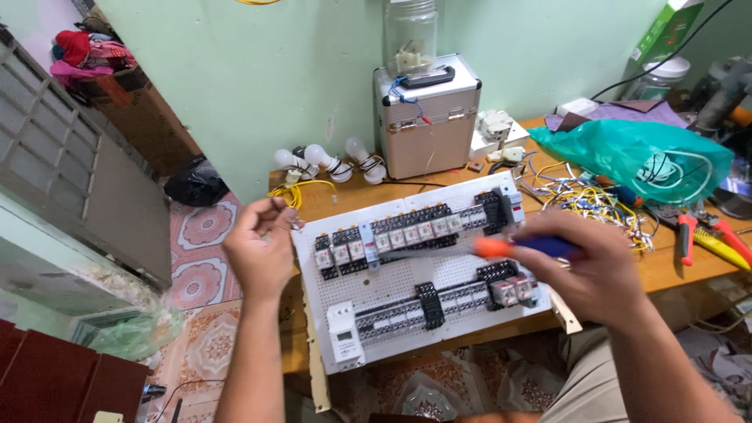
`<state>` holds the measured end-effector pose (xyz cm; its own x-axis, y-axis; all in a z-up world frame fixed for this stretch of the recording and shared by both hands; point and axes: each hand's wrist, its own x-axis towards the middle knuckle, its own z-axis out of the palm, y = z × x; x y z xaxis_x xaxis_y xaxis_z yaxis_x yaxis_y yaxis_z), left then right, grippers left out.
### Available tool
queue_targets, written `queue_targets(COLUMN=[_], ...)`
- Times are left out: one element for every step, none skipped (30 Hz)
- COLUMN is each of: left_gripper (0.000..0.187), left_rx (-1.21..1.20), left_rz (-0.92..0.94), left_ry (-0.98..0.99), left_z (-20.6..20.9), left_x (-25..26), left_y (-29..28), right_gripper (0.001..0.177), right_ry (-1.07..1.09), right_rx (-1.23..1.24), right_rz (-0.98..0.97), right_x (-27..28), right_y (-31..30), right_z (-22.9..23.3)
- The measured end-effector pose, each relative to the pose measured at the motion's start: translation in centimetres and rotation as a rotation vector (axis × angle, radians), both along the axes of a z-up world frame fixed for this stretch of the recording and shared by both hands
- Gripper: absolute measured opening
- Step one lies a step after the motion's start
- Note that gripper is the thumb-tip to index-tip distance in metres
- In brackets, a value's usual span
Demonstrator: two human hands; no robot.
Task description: The person sits on the floor and works on a white electrical distribution board mounted on a wooden frame. They use a screwdriver to tighten terminals and connect yellow wires to various components, including circuit breakers and a relay, while handling loose wires and light bulbs nearby.
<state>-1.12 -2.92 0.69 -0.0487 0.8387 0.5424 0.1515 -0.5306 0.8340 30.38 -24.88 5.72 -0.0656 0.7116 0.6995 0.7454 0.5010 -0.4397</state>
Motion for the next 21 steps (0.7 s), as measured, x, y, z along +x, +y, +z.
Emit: queue_targets(left_gripper=[0.017,0.018,0.018,0.015,0.013,0.013,0.01,0.01,0.01,0.011,0.014,0.014,0.014,0.015,0.015,0.01,0.008,0.008,0.015,0.024,0.024], left_rx=[0.046,0.096,0.102,0.158,0.214,0.212,0.339,0.465,0.463,0.547,0.629,0.626,0.66,0.699,0.703,0.691,0.679,0.676,0.622,0.571,0.571], left_rz=[-0.005,-0.01,-0.009,-0.004,0.001,0.006,-0.043,-0.096,-0.094,-0.138,-0.185,-0.189,-0.27,-0.349,-0.35,-0.388,-0.426,-0.43,-0.472,-0.517,-0.525], left_ry=[-0.017,-0.036,-0.039,0.022,0.083,0.083,0.148,0.217,0.219,0.314,0.41,0.413,0.458,0.499,0.498,0.564,0.631,0.633,0.685,0.742,0.748], left_z=[0.9,2.0,3.3,4.5,5.7,6.8,7.8,8.9,8.7,8.5,8.3,7.5,6.8,6.2,5.6,5.0,4.3,4.1,3.9,3.7,3.6], left_x=[0.0,0.1,0.8,1.4,2.0,3.5,5.0,6.5,8.5,10.5,12.6,15.0,17.4,20.0,22.4,24.8,27.2,29.2,31.2,33.1,34.4], left_y=[-0.4,-0.7,-1.2,-1.8,-2.4,-2.7,-2.9,-3.2,-2.9,-2.5,-2.2,-2.3,-2.4,-2.3,-2.6,-3.0,-3.3,-3.9,-4.4,-4.9,-5.3], right_gripper=[0.018,0.016,0.016,0.02,0.023,0.023,0.022,0.02,0.02,0.021,0.022,0.022,0.022,0.024,0.024,0.025,0.026,0.026,0.025,0.023,0.023], right_ry=[0.254,0.508,0.505,0.768,1.031,1.029,1.133,1.233,1.235,1.249,1.26,1.265,1.311,1.35,1.349,1.371,1.394,1.398,1.378,1.362,1.368], right_rx=[-0.096,-0.187,-0.181,-0.191,-0.198,-0.202,-0.089,0.025,0.022,0.068,0.115,0.114,0.148,0.186,0.19,0.189,0.187,0.187,0.185,0.189,0.196], right_rz=[-0.103,-0.204,-0.202,-0.24,-0.277,-0.273,-0.065,0.151,0.153,0.256,0.36,0.357,0.44,0.527,0.527,0.532,0.536,0.532,0.561,0.589,0.584], right_x=[3.1,6.2,8.5,10.8,13.2,13.8,14.4,15.0,15.5,16.0,16.5,15.5,14.5,13.8,14.4,15.0,15.5,15.2,14.9,14.3,14.3], right_y=[-1.4,-2.6,-4.2,-5.9,-7.7,-8.8,-10.0,-11.2,-11.6,-12.1,-12.7,-12.6,-12.6,-12.2,-12.6,-13.2,-13.7,-13.5,-13.3,-12.9,-13.1], right_z=[-3.7,-7.3,-11.2,-15.3,-19.4,-20.5,-21.7,-22.9,-24.1,-25.4,-26.7,-26.6,-26.6,-26.5,-27.8,-29.1,-30.3,-29.6,-28.9,-28.2,-28.4])
